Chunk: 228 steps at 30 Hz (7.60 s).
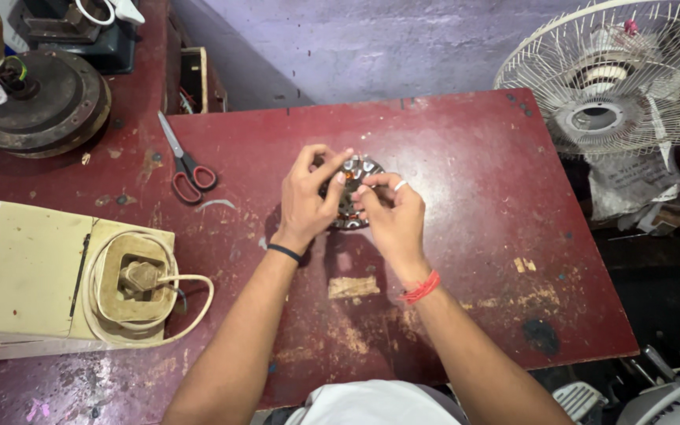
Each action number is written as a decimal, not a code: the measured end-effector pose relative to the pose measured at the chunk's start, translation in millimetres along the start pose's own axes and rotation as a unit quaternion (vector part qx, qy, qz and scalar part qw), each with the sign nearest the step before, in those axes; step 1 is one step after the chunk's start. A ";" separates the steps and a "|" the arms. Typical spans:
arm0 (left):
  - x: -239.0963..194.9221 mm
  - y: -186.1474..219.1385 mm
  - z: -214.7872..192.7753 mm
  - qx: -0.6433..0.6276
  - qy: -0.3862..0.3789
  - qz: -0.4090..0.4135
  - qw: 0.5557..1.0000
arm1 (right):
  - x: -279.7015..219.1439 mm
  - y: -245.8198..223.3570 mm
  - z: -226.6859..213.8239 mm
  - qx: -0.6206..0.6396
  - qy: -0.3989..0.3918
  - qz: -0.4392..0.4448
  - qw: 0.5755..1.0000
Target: The person winds copper wire around the slots of a motor stator by hand, rotating the stator and pulling the wire through each slot sequentially. The person uses scissors to trim the wire after completing a section.
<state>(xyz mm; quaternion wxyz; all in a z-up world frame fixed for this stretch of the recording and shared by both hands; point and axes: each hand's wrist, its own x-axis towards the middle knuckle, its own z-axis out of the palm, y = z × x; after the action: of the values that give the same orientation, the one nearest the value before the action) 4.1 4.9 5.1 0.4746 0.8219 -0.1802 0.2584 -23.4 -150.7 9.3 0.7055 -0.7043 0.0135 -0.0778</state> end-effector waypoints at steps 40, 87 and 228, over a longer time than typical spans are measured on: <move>-9.7 -61.3 30.4 -0.441 -0.078 -0.318 0.836 | -34.0 -2.9 -24.3 0.110 -0.042 0.190 0.975; -16.7 -47.2 36.1 -0.384 0.008 -0.232 0.894 | -121.2 -57.3 -36.9 -0.142 -0.339 0.151 0.918; -27.1 -49.4 31.2 -0.165 0.026 -0.174 0.970 | 21.9 -15.4 -41.3 -0.079 -0.144 -0.201 0.966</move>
<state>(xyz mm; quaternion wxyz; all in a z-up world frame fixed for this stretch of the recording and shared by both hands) 17.0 3.0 -58.0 0.6461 0.7438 -0.0624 0.1596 -8.5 -194.4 26.3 0.6121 -0.7498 -0.2236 -0.1144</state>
